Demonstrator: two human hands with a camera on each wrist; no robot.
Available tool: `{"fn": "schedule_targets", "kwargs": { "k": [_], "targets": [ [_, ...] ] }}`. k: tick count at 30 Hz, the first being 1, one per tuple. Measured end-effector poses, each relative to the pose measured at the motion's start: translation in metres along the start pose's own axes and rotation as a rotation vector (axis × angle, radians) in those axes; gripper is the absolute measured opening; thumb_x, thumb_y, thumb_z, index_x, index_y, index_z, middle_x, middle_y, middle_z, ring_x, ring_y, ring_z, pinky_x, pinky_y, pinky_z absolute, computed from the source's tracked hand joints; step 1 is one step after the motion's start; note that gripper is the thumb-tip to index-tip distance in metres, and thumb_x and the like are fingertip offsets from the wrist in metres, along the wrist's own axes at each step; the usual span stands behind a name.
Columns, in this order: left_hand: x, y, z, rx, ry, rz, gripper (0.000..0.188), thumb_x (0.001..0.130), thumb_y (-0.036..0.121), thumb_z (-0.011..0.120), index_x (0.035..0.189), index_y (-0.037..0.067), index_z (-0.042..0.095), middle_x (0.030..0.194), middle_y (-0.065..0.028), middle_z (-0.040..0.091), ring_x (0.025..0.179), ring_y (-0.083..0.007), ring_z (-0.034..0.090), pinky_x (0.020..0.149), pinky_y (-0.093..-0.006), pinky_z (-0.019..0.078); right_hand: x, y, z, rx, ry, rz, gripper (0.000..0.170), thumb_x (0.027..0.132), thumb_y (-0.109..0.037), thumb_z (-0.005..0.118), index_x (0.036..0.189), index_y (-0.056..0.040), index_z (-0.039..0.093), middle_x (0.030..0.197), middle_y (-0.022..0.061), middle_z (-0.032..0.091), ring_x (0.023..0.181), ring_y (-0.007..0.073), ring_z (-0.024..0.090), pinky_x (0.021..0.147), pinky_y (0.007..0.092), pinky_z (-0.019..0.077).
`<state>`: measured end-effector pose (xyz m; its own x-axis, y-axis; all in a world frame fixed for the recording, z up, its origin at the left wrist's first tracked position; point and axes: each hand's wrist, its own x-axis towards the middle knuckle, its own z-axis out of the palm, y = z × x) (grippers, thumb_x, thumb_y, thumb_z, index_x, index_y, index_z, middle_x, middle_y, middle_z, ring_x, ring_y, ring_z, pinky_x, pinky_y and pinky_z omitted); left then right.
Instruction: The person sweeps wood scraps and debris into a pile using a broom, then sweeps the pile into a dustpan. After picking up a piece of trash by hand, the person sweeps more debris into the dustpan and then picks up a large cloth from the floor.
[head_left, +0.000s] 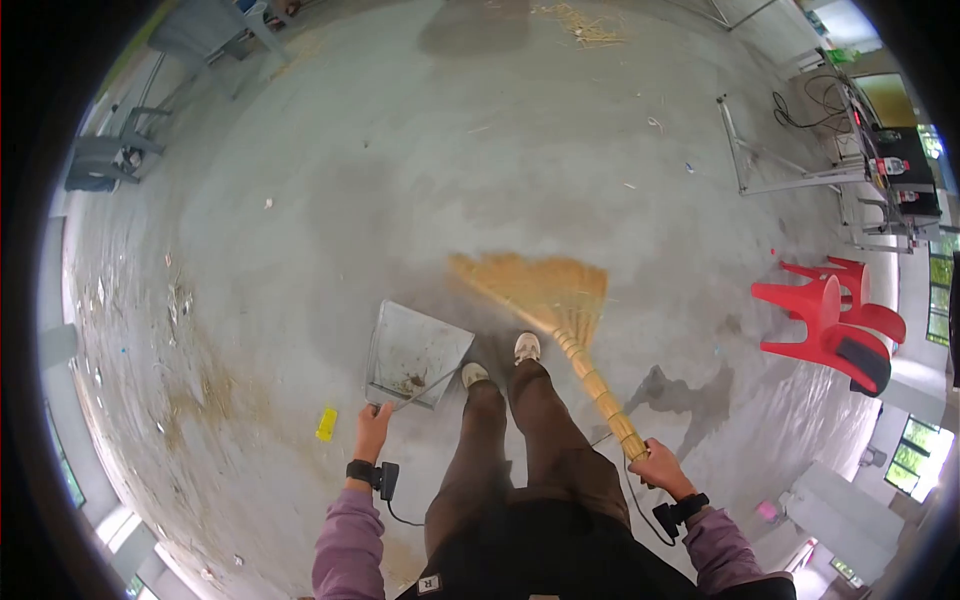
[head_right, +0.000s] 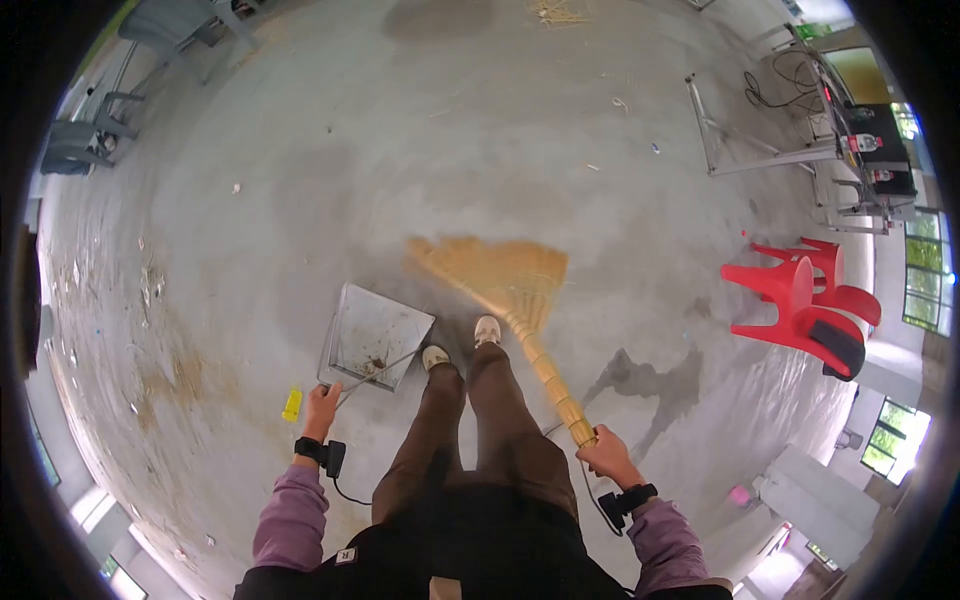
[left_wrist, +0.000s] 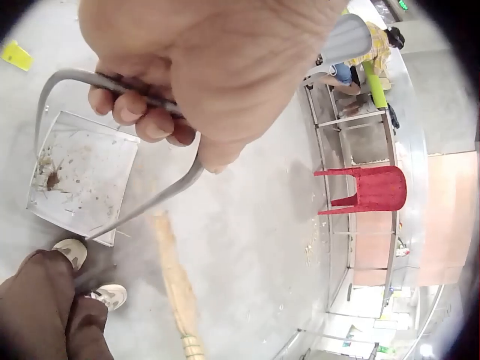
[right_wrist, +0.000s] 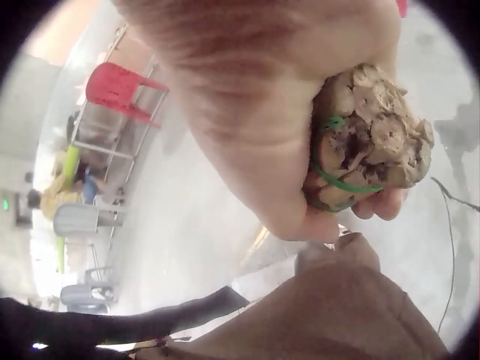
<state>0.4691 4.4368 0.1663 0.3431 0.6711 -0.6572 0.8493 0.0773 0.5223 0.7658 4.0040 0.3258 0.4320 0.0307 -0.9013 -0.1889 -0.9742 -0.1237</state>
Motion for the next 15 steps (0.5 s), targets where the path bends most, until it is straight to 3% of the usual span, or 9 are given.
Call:
{"fn": "schedule_targets", "kwargs": {
  "k": [6,9,14,15],
  "targets": [
    [0.015,0.044,-0.008,0.097,0.029,-0.007,0.043,0.083,0.033,0.06,0.069,-0.008,0.053,0.055,-0.0094,0.047,0.058,-0.0124,0.04,0.052,-0.0366,0.0365,0.059,0.024,-0.021,0.676,0.006,0.026,0.025,0.074,-0.016,0.061,0.088,0.002,0.051,0.062,0.0088,0.056,0.047,0.0178,0.056,0.041,0.0313,0.0442],
    [0.03,0.06,-0.002,0.088,0.062,-0.038,0.043,0.083,0.033,0.059,0.067,-0.006,0.052,0.055,-0.0068,0.045,0.056,-0.0132,0.039,0.052,-0.0367,0.0354,0.093,0.023,-0.059,0.941,-0.009,0.016,0.021,0.078,-0.018,0.058,0.086,-0.0002,0.05,0.062,0.0085,0.055,0.047,0.0175,0.054,0.041,0.0304,0.0435],
    [0.044,0.134,-0.002,0.064,0.064,-0.054,0.044,0.083,0.034,0.058,0.063,-0.004,0.051,0.054,-0.0047,0.044,0.056,-0.0123,0.039,0.05,-0.0345,0.0336,0.126,-0.044,-0.141,1.369,-0.081,-0.002,0.016,0.084,-0.019,0.054,0.085,-0.0038,0.05,0.062,0.0056,0.052,0.054,0.017,0.055,0.047,0.0309,0.045],
    [0.05,0.147,0.001,0.063,0.068,-0.061,0.044,0.084,0.034,0.058,0.063,-0.003,0.051,0.054,-0.0041,0.045,0.056,-0.0118,0.039,0.05,-0.0337,0.0334,0.136,-0.056,-0.153,1.372,-0.092,-0.078,0.014,0.084,-0.019,0.055,0.084,-0.0051,0.05,0.062,0.0053,0.051,0.055,0.0172,0.055,0.047,0.0315,0.0448]
  ]
}}
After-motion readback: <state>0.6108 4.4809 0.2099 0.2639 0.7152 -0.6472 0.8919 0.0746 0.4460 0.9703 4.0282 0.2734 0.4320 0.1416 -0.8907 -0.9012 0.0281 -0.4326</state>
